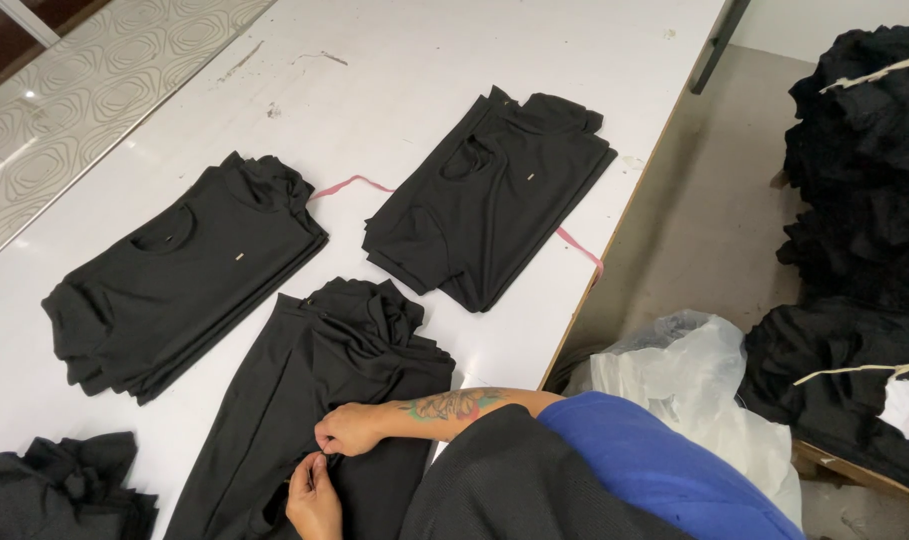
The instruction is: Trimming loose threads from black t-shirts using small snips on a work table in a factory setting.
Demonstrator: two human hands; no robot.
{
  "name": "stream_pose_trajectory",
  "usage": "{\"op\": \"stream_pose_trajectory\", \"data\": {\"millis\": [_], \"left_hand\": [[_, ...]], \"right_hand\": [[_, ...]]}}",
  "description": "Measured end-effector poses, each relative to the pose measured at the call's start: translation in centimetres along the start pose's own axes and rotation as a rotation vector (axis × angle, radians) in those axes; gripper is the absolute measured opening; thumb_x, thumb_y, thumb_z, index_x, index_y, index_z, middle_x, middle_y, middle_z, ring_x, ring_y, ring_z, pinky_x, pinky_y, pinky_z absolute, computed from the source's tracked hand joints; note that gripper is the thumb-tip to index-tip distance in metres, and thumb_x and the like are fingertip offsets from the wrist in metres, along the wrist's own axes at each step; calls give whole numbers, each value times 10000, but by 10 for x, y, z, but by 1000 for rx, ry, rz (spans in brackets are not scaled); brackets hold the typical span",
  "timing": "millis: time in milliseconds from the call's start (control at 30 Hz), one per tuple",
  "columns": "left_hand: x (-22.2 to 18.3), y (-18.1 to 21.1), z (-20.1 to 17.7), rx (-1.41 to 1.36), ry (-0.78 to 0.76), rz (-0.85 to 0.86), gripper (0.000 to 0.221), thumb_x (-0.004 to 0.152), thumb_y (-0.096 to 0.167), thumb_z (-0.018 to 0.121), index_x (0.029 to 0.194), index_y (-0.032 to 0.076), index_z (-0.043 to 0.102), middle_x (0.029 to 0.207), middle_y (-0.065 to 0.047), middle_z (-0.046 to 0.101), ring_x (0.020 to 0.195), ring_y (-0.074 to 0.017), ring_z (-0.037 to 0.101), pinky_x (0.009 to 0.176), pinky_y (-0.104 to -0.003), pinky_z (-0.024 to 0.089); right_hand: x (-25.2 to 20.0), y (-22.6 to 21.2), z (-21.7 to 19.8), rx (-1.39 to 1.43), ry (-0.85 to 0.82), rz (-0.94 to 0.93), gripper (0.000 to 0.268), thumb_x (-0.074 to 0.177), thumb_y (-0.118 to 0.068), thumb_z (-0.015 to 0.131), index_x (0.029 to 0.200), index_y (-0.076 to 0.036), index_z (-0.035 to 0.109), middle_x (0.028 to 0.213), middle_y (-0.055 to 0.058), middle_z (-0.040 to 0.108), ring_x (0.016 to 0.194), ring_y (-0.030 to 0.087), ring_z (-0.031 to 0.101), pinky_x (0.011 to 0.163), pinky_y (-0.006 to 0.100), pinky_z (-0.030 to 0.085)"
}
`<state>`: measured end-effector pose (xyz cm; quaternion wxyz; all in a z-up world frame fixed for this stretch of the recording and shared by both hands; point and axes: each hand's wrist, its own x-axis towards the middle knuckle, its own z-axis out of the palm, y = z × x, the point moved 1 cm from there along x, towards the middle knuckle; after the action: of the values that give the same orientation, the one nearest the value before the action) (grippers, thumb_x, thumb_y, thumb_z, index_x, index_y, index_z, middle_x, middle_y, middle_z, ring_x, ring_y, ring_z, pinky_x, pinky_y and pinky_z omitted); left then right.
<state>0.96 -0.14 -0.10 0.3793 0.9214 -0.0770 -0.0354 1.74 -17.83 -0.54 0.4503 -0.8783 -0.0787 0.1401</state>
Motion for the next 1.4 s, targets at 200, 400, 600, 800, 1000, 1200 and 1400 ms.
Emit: {"op": "stream_pose_trajectory", "data": {"millis": [200, 400, 600, 800, 1000, 1200, 1400], "left_hand": [[1, -5, 1, 20, 12, 52, 212, 1047, 261, 665, 1143, 116, 785, 1075, -34, 760, 974, -203, 697, 851, -369, 530], [2, -6, 6, 73, 37, 63, 223, 1056, 291, 671, 1135, 128, 801, 1051, -35, 767, 936, -208, 701, 841, -364, 531], [0, 0, 7, 107, 24, 14, 233, 1071, 285, 658, 1130, 112, 802, 1060, -53, 761, 956, -227, 684, 832, -377, 528], [-2, -4, 9, 73, 54, 62, 177, 1056, 245, 686, 1099, 121, 804, 1027, -23, 756, 936, -185, 671, 818, -342, 525], [-2, -4, 9, 47, 59, 74, 166, 1051, 229, 683, 1093, 122, 802, 1033, -19, 754, 958, -182, 675, 837, -340, 524], [-3, -2, 7, 62, 48, 58, 169, 1053, 232, 680, 1085, 122, 805, 1022, -26, 756, 953, -193, 675, 832, -344, 523], [-5, 2, 5, 48, 59, 75, 164, 1050, 218, 679, 1070, 118, 807, 1025, -24, 760, 966, -186, 678, 841, -337, 523]], "right_hand": [[2, 1, 1, -23, -21, 1, 197, 996, -265, 536, 1084, -136, 655, 1101, 52, 694, 975, 246, 646, 864, 374, 501], [2, 5, -1, -66, -41, -29, 256, 962, -249, 575, 1183, -144, 647, 1192, 73, 683, 1048, 270, 652, 884, 393, 515], [2, 10, 2, -58, -27, -62, 268, 951, -247, 583, 1191, -145, 642, 1196, 76, 673, 1042, 270, 643, 877, 386, 515], [3, 13, 5, -47, -2, -67, 277, 944, -255, 604, 1196, -146, 642, 1215, 80, 682, 1078, 281, 648, 901, 392, 513], [1, 13, 5, -32, 18, -71, 266, 947, -271, 618, 1179, -146, 648, 1223, 78, 682, 1100, 279, 649, 932, 391, 511], [2, 14, 6, -48, 10, -78, 255, 953, -279, 614, 1175, -158, 646, 1200, 76, 682, 1082, 279, 645, 914, 393, 507], [-2, 10, 3, -43, 22, -80, 252, 946, -270, 619, 1164, -146, 650, 1196, 71, 690, 1073, 278, 655, 911, 393, 514]]}}
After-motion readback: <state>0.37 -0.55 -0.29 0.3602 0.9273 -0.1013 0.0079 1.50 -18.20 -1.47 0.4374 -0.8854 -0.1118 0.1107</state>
